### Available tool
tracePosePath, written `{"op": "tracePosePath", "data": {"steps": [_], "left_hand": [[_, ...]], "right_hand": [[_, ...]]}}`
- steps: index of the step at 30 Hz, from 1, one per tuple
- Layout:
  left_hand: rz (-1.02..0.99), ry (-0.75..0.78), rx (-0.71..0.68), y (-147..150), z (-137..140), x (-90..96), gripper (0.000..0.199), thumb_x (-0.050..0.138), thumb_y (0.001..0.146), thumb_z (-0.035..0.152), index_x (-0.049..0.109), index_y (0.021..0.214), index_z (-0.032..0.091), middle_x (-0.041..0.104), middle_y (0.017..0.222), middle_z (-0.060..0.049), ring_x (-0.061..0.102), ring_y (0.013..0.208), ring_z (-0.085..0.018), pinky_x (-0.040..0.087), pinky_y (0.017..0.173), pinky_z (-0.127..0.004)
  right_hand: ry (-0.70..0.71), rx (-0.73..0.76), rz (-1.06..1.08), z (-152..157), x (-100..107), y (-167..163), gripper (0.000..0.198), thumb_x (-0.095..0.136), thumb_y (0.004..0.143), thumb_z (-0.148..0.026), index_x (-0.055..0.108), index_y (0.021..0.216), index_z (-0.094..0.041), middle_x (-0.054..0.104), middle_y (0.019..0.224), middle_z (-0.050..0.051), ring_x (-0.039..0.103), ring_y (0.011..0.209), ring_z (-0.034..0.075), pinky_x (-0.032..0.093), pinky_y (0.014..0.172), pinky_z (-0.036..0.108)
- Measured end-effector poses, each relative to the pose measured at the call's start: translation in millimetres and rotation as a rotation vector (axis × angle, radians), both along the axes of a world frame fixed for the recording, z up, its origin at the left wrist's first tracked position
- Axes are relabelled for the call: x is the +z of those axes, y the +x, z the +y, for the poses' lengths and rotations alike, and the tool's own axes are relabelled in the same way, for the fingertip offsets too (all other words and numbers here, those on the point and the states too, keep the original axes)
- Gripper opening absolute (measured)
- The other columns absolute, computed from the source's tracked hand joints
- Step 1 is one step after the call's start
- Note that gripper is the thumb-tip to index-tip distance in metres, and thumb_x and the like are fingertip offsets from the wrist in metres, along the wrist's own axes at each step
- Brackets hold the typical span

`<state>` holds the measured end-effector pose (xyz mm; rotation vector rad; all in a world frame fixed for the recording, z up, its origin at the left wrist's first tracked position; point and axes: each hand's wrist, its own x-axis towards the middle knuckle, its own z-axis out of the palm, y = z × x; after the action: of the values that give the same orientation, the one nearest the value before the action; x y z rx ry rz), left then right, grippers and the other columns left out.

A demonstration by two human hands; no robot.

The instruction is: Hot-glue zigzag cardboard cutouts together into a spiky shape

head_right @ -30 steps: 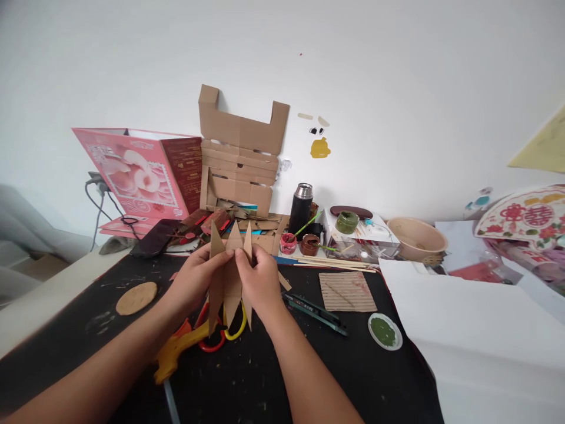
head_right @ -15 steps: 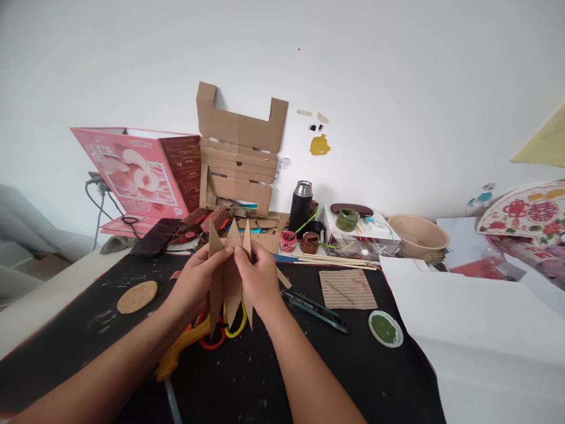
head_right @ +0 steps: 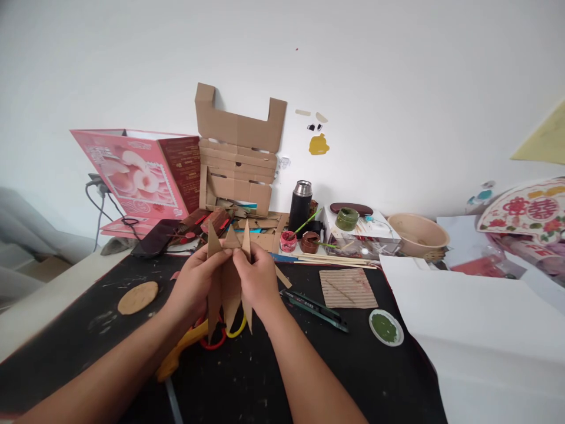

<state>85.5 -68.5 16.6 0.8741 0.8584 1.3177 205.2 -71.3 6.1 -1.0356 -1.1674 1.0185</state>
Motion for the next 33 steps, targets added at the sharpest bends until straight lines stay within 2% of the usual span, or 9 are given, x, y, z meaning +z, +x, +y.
{"op": "tracePosePath", "data": {"steps": [3, 5, 10, 15, 19, 25, 28, 30, 33], "left_hand": [[0.005, 0.048, -0.009, -1, 2, -1.8, 0.034, 0.092, 0.072, 0.035, 0.076, 0.100, 0.022, 0.080, 0.097, -0.002, 0.073, 0.088, -0.022, 0.055, 0.080, -0.028], [-0.007, 0.074, -0.003, -1, 4, -2.6, 0.032, 0.092, 0.072, 0.033, 0.076, 0.098, 0.023, 0.079, 0.095, 0.000, 0.072, 0.086, -0.020, 0.054, 0.082, -0.027], [-0.011, 0.027, 0.009, -2, 6, -0.7, 0.032, 0.093, 0.066, 0.031, 0.077, 0.093, 0.022, 0.077, 0.085, 0.000, 0.072, 0.081, -0.021, 0.055, 0.078, -0.029], [0.010, 0.015, -0.003, -1, 6, 1.5, 0.033, 0.091, 0.066, 0.031, 0.078, 0.094, 0.022, 0.078, 0.086, -0.001, 0.073, 0.083, -0.022, 0.054, 0.078, -0.028], [-0.017, 0.007, -0.007, -1, 6, 1.0, 0.027, 0.090, 0.064, 0.028, 0.076, 0.086, 0.021, 0.077, 0.084, 0.000, 0.072, 0.083, -0.020, 0.053, 0.076, -0.026], [-0.008, -0.009, -0.018, -2, 8, -0.4, 0.031, 0.089, 0.062, 0.029, 0.077, 0.090, 0.020, 0.077, 0.084, -0.002, 0.072, 0.085, -0.023, 0.053, 0.077, -0.028], [0.012, -0.017, 0.003, -4, 10, 0.8, 0.031, 0.089, 0.060, 0.029, 0.075, 0.087, 0.020, 0.077, 0.082, -0.001, 0.071, 0.079, -0.021, 0.052, 0.071, -0.027], [0.022, -0.028, 0.038, -8, 13, 2.9, 0.034, 0.089, 0.059, 0.030, 0.075, 0.088, 0.020, 0.076, 0.081, -0.001, 0.069, 0.075, -0.020, 0.052, 0.069, -0.027], [-0.012, -0.051, 0.155, -16, 21, 6.6, 0.039, 0.088, 0.057, 0.032, 0.074, 0.092, 0.020, 0.076, 0.079, 0.000, 0.068, 0.068, -0.019, 0.052, 0.064, -0.028]], "right_hand": [[0.000, 0.015, 0.041, 1, -1, 0, 0.026, 0.066, 0.088, -0.041, 0.077, 0.095, -0.020, 0.077, 0.091, 0.004, 0.069, 0.094, 0.027, 0.052, 0.088, 0.035], [-0.001, 0.008, 0.037, 1, -1, 0, 0.025, 0.066, 0.087, -0.041, 0.076, 0.093, -0.019, 0.077, 0.088, 0.004, 0.070, 0.095, 0.027, 0.052, 0.089, 0.036], [-0.012, -0.019, -0.012, 2, -3, 0, 0.024, 0.065, 0.087, -0.041, 0.075, 0.088, -0.019, 0.075, 0.083, 0.003, 0.070, 0.093, 0.028, 0.052, 0.084, 0.035], [-0.007, -0.012, -0.008, 4, -7, 0, 0.027, 0.064, 0.087, -0.041, 0.078, 0.096, -0.019, 0.078, 0.089, 0.005, 0.071, 0.098, 0.029, 0.053, 0.089, 0.037], [-0.028, -0.017, -0.042, 4, -8, -1, 0.025, 0.066, 0.087, -0.041, 0.077, 0.092, -0.018, 0.078, 0.086, 0.005, 0.071, 0.097, 0.030, 0.054, 0.089, 0.038], [-0.036, -0.020, -0.019, 3, -8, -2, 0.032, 0.065, 0.086, -0.045, 0.077, 0.102, -0.018, 0.079, 0.095, 0.006, 0.071, 0.100, 0.030, 0.054, 0.088, 0.037], [-0.059, -0.029, -0.081, 3, -9, -2, 0.030, 0.065, 0.087, -0.046, 0.075, 0.095, -0.018, 0.077, 0.089, 0.006, 0.070, 0.094, 0.030, 0.053, 0.083, 0.037], [-0.034, 0.003, -0.101, 2, -9, -3, 0.029, 0.064, 0.088, -0.045, 0.074, 0.097, -0.019, 0.075, 0.089, 0.005, 0.070, 0.093, 0.029, 0.053, 0.082, 0.036], [-0.038, 0.076, -0.118, -1, -10, -5, 0.027, 0.064, 0.090, -0.046, 0.072, 0.095, -0.020, 0.070, 0.081, 0.002, 0.067, 0.078, 0.024, 0.054, 0.071, 0.033]]}}
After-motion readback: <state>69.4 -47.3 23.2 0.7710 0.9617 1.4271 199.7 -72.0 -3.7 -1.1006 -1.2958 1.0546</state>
